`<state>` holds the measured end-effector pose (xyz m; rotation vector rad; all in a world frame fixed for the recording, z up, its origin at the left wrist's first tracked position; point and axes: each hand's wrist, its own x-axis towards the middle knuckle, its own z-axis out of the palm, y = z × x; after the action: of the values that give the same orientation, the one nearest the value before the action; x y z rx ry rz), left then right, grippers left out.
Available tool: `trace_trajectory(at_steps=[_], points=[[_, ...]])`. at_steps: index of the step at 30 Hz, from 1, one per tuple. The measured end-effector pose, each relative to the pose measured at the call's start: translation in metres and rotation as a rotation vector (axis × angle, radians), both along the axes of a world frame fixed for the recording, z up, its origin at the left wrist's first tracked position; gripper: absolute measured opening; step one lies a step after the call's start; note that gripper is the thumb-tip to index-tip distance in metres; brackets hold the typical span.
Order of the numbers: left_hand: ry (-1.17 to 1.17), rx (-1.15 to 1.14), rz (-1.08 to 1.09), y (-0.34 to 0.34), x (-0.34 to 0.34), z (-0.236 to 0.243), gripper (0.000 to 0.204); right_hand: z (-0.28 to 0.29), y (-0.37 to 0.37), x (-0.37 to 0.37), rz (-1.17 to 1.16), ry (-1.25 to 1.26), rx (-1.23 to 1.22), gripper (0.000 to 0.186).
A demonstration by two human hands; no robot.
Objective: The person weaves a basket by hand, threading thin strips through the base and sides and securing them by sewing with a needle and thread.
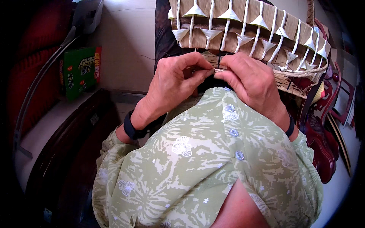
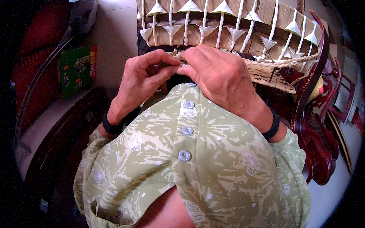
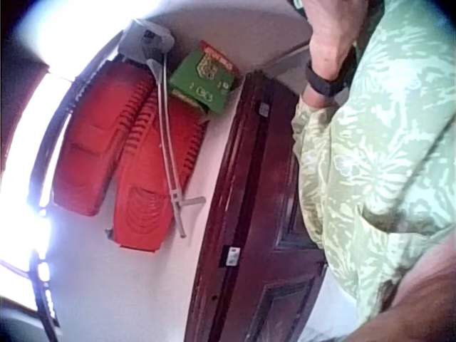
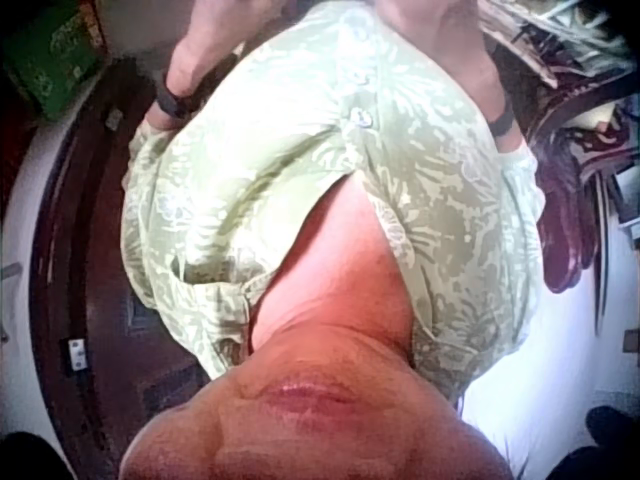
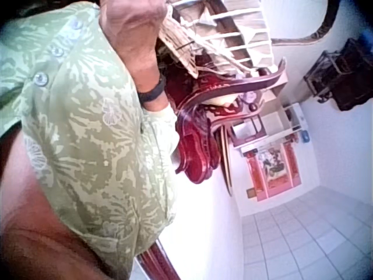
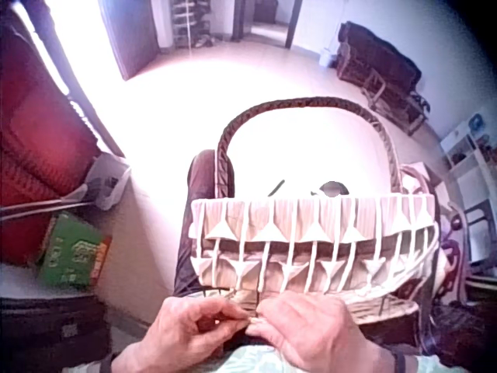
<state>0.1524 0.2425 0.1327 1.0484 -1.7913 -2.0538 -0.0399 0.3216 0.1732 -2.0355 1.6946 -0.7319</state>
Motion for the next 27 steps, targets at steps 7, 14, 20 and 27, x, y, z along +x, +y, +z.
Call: trace_trajectory(at_steps=[7, 14, 20, 27], points=[[0.007, 0.177, 0.018, -0.0023, -0.0028, 0.0067, 0.008, 0.0118, 0.0071, 0.0072, 0.026, 0.276, 0.006, 0.02], [0.01, 0.178, 0.008, -0.0005, -0.0019, 0.0028, 0.011, 0.0141, 0.0078, 0.0053, 0.036, 0.251, 0.091, 0.015], [0.075, -0.021, -0.026, 0.0003, 0.0014, -0.0023, 0.012, 0.0114, 0.004, 0.0048, -0.036, 0.142, 0.116, 0.013], [0.089, -0.053, -0.041, -0.0012, 0.0021, -0.0027, 0.01, 0.0115, 0.0045, 0.0038, -0.011, 0.149, 0.124, 0.012]])
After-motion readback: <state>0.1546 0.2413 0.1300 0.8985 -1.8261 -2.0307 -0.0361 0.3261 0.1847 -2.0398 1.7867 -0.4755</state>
